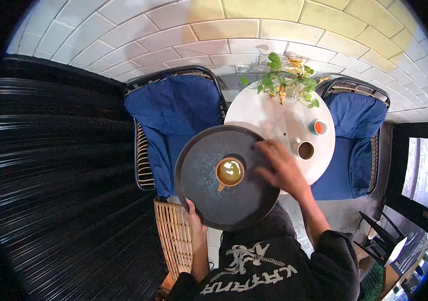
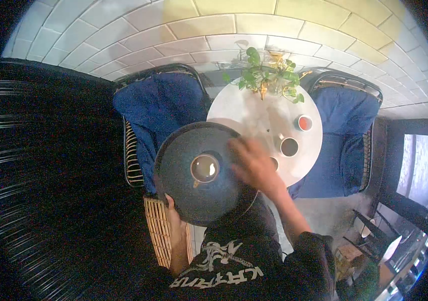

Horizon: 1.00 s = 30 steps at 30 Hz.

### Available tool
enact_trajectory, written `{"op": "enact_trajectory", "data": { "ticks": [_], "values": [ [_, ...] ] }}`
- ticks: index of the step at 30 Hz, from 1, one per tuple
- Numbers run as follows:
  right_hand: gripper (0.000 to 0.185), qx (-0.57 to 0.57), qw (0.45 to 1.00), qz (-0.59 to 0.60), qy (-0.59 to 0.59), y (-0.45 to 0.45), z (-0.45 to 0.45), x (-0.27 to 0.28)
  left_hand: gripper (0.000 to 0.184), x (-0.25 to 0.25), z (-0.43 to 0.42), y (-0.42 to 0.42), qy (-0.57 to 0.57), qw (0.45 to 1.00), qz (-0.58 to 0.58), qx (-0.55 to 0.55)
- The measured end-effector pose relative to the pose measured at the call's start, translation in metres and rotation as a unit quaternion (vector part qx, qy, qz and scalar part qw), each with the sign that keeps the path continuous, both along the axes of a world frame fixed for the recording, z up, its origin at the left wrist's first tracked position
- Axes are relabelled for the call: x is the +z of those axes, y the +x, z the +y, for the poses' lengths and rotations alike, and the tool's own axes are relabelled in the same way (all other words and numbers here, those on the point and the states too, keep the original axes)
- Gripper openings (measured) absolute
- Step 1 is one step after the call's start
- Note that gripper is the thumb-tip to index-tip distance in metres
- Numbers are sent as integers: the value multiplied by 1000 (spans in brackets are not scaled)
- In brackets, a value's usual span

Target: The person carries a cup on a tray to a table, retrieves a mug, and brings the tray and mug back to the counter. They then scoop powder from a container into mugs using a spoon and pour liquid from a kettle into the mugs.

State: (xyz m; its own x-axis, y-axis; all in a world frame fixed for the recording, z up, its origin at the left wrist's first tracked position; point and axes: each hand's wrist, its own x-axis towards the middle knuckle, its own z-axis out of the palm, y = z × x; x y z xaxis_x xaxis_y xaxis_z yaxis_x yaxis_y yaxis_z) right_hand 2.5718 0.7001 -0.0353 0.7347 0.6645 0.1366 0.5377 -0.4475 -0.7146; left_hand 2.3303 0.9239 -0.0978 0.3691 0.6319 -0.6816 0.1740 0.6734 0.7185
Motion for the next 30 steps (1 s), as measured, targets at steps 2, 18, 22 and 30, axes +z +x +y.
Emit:
{"op": "enact_trajectory", "data": {
  "ticks": [2,18,22,30],
  "values": [
    [77,52,998,24,9,-5,27,16,65,-17,-1,-5,-24,999,-40,1],
    [76,128,986,-35,-106,18,44,-44,69,-36,-8,-49,3,996,63,56],
    [88,20,983,-18,-182,57,32,-67,79,-55,8,-98,-18,990,133,52],
    [97,-42,972,33,-228,105,15,-186,97,-55,-5,-141,-8,980,171,103]
  ]
}}
